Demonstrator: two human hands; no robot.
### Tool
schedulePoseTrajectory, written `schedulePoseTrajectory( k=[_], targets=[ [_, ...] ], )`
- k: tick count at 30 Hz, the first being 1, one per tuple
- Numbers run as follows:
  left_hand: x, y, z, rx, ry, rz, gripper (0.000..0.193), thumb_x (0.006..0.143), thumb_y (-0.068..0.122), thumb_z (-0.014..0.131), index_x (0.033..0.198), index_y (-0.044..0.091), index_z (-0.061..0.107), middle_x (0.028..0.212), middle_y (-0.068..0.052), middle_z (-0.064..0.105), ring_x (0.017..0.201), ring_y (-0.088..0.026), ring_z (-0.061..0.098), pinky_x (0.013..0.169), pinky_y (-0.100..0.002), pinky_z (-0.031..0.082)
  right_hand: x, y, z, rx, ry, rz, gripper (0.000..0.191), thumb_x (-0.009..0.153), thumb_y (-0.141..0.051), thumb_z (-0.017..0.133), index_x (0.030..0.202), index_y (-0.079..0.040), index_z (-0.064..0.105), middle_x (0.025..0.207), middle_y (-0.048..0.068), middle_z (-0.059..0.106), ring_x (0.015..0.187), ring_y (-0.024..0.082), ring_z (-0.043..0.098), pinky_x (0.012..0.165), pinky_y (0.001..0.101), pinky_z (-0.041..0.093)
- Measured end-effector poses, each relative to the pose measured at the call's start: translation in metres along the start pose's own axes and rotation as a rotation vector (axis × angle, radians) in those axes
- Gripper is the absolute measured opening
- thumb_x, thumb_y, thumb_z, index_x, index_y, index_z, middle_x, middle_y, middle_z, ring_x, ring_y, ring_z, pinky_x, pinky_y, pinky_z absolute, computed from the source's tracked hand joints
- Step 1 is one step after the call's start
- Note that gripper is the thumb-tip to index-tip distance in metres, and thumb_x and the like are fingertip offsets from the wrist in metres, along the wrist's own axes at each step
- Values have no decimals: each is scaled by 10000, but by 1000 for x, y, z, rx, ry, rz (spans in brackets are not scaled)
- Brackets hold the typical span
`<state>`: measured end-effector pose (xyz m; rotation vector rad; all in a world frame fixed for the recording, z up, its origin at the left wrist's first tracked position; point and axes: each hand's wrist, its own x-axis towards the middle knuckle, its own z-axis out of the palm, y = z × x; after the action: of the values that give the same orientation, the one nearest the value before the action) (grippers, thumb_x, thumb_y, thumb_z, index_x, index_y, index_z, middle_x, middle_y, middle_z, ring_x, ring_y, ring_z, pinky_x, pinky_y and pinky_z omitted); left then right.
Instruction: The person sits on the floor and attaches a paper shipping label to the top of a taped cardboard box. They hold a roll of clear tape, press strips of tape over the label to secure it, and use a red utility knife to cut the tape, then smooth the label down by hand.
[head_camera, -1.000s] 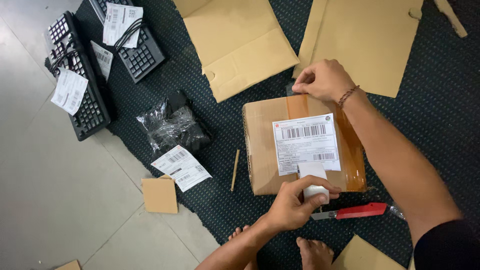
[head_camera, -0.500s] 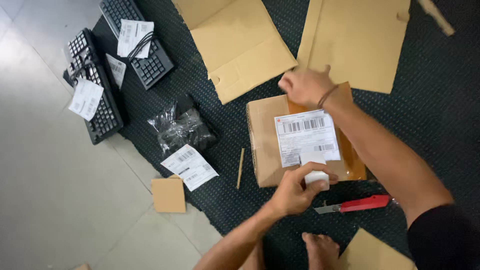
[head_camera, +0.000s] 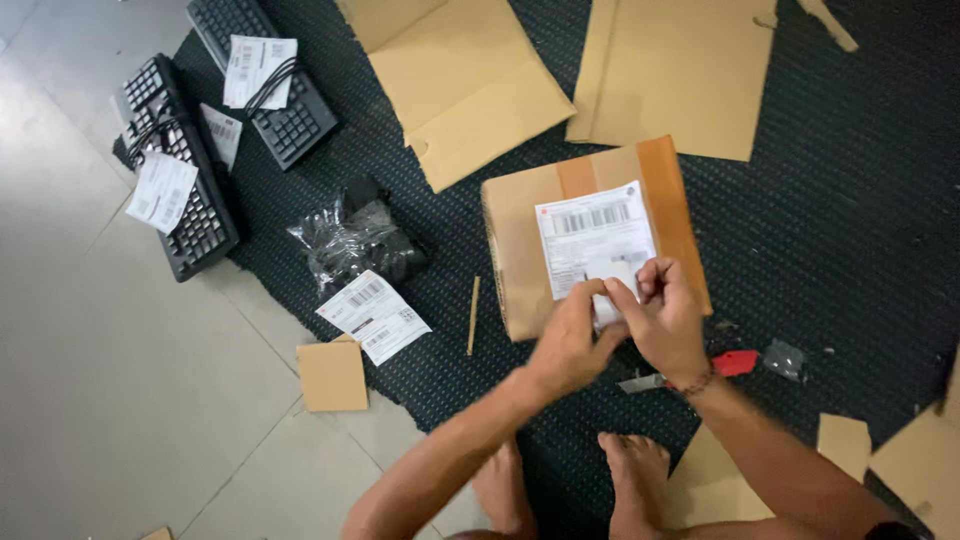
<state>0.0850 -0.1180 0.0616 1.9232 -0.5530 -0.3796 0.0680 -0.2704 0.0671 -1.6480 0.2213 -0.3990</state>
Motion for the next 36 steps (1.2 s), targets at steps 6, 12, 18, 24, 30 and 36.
schedulePoseTrajectory(
  k=[6, 12, 18, 24, 30, 36],
  targets=[
    [8, -18, -47, 457, -37, 338, 1203, 613, 637, 891, 1442, -74, 388, 1464, -281, 415, 1425, -447, 373, 1179, -634, 291, -22, 40, -9, -15, -40, 221, 286, 930, -216, 773, 967, -56, 539, 835, -34, 538, 732, 43, 476, 629, 237, 436],
    [26, -28, -50, 933, -249, 263, 1418, 493, 770, 792, 1514, -77, 292, 1608, -253, 266, 1534, -420, 184, 1126, -807, 42, -25, 28, -5, 143, -106, 298, 262, 971, -242, 708, 1051, -8, 621, 956, -2, 669, 844, 42, 587, 735, 228, 506],
    [35, -33, -50, 965, -302, 213, 1228, 594, 661, 807, 1562, 93, 310, 1623, -271, 218, 1522, -471, 132, 1128, -811, 70, -20, 13, -8, 43, -226, 351, 402, 1018, -328, 587, 1199, 13, 701, 1045, 57, 761, 936, 74, 666, 815, 254, 543],
    [37, -35, -50, 897, -329, 200, 1205, 578, 615, 828, 1557, 134, 316, 1629, -268, 181, 1520, -490, 130, 1117, -819, 108, -18, -3, 0, 166, -270, 376, 392, 1062, -325, 494, 1215, 4, 641, 870, 70, 721, 772, 122, 678, 736, 296, 573],
    [36, -34, -51, 890, -318, 199, 1183, 596, 588, 837, 1564, 148, 321, 1642, -260, 178, 1528, -484, 139, 1123, -821, 102, -20, -20, -1, 155, -246, 513, 372, 1060, -328, 459, 1157, -7, 620, 743, 64, 697, 643, 146, 682, 646, 308, 585],
    [37, -36, -52, 859, -306, 199, 1197, 572, 576, 838, 1559, 133, 328, 1640, -281, 180, 1525, -484, 143, 1126, -815, 91, -65, -13, -13, 202, -289, 769, 354, 1022, -347, 485, 1103, -20, 593, 756, 78, 687, 644, 162, 675, 626, 328, 571]
  ],
)
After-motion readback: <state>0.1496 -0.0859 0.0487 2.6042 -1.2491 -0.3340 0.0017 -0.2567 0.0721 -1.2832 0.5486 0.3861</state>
